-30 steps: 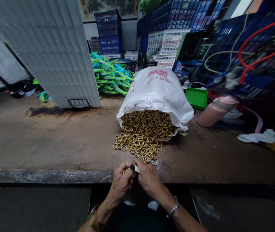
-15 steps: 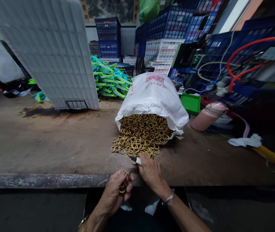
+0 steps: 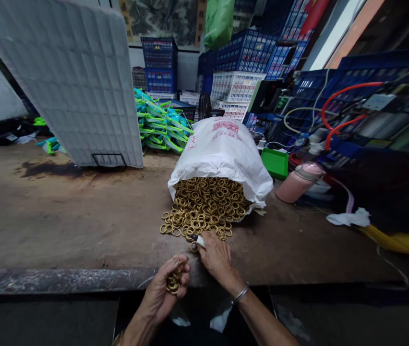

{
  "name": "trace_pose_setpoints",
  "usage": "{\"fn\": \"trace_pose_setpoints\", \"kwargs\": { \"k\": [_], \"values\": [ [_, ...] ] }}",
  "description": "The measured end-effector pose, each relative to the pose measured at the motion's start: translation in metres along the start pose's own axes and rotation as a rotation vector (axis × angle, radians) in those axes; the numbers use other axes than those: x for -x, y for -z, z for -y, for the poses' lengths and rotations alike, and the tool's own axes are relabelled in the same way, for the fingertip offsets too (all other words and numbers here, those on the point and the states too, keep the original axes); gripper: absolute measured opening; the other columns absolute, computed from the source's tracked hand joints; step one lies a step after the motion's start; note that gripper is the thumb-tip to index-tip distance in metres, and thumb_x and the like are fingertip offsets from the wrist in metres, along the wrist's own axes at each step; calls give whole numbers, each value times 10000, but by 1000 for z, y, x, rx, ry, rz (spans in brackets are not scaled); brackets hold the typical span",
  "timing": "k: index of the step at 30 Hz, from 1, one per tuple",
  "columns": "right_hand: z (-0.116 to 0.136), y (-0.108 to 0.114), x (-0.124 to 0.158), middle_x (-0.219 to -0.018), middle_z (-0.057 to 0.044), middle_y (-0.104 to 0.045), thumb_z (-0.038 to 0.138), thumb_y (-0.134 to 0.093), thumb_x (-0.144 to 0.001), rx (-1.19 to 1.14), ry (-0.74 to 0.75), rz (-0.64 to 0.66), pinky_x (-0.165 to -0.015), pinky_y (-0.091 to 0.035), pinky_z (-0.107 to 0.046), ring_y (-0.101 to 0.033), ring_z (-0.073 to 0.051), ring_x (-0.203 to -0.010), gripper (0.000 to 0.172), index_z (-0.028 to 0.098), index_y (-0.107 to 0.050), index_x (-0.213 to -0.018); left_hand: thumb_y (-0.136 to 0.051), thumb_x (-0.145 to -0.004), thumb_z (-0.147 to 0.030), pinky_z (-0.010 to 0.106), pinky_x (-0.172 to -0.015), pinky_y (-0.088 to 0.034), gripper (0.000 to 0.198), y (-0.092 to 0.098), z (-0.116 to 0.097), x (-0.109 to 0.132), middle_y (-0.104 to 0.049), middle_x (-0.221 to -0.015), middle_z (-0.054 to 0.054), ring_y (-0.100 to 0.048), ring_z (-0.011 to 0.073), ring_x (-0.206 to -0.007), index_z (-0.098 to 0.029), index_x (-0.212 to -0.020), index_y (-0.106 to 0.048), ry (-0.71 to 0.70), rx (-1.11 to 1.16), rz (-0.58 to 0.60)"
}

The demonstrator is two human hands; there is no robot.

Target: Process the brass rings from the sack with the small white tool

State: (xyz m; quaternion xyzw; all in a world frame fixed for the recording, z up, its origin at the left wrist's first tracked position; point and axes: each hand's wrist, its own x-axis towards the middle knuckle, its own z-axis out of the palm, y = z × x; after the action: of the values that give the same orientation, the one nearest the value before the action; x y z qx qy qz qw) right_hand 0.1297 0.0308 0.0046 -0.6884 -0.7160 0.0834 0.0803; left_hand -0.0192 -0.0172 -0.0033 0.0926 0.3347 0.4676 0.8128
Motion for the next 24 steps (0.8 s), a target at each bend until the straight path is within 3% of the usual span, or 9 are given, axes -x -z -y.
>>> {"fn": "trace_pose_setpoints", "kwargs": {
  "k": [5, 12, 17, 24],
  "values": [
    [-4, -6, 3, -899, -20, -555, 196, -433, -811, -63, 38, -52, -559, -282, -234, -543, -133, -711, 140, 226, -503, -929, -668, -634, -199, 145, -397, -306, 178, 4, -2, -4, -629, -765, 83, -556, 103, -584, -102, -773, -613, 5, 92, -55],
    [-12, -16, 6, -768, -12, -562, 163, -435, -786, -368, 173, -133, -628, -333, -225, -507, -136, -707, 95, 192, -526, -790, -684, -595, -153, 123, -378, -265, 227, 3, -8, -8, -582, -716, 12, -536, 74, -569, -145, -792, -572, -42, 32, -16],
    [-6, -5, 8, -763, -10, -577, 232, -449, -791, -661, 189, -120, -662, -369, -221, -509, -131, -726, 117, 187, -556, -777, -699, -579, -199, 118, -352, -201, 277, -5, -6, -8, -534, -652, -30, -429, 25, -446, -147, -800, -539, -119, -151, -112],
    [3, 5, 15, -764, -17, -574, 250, -446, -803, -711, 296, -92, -662, -373, -235, -500, -134, -716, 144, 186, -575, -801, -670, -620, -383, 139, -344, -197, 307, -12, 0, -7, -462, -582, -61, -352, 27, -396, -161, -754, -505, -158, -374, -125]
  ]
}}
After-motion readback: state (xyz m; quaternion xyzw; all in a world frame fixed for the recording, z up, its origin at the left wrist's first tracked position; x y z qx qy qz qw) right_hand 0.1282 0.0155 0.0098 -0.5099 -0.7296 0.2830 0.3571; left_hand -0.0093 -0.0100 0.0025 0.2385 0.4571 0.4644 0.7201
